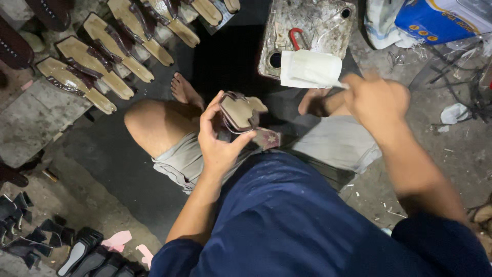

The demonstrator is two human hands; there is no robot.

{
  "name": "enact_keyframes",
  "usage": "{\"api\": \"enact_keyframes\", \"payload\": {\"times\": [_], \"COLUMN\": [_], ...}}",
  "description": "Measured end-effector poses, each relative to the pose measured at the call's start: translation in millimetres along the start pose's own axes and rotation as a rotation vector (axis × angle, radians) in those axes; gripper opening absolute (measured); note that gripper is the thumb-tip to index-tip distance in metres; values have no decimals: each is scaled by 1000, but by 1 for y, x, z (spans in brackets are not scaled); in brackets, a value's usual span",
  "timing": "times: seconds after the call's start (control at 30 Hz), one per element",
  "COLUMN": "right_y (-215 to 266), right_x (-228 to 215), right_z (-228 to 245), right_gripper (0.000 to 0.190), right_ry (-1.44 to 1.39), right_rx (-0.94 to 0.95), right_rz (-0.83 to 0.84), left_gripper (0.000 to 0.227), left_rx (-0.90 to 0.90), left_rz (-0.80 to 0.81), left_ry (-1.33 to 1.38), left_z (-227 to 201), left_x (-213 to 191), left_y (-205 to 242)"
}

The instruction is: The person sits on the floor and uses a toothbrush to apply a brown substance to the straps of several sandals. They repeatedly pick up sandals from a nearby row, apply the substance to the straps, and place them back.

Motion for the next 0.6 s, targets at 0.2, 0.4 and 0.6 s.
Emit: {"api": "enact_keyframes", "payload": {"times": [0.2,0.4,0.6], "right_y": [24,50,43], "right_x": [-29,-26,-41], "right_z": [35,105,114], "right_gripper": [18,16,16], "right_ry": [-714,-1356,-1299], "right_rx": [156,207,138], "right_rz": [51,-19,-101], "left_gripper": [75,73,72], "left_rx": [314,525,561], "left_rz": [64,171,193], "left_ry": [-176,-256,-293], "left_z": [-11,-23,-30], "left_x": [9,21,20], "left_y": [-6,-4,-2]}}
Point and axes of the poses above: each hand's wrist, its own y-axis away from the middle knuckle, its own x-axis out of the palm, z = x × y, the point moved 2 cm from there along -y, towards the middle knuckle, and after that the axes turned 7 degrees about y, right-handed, at the moved point
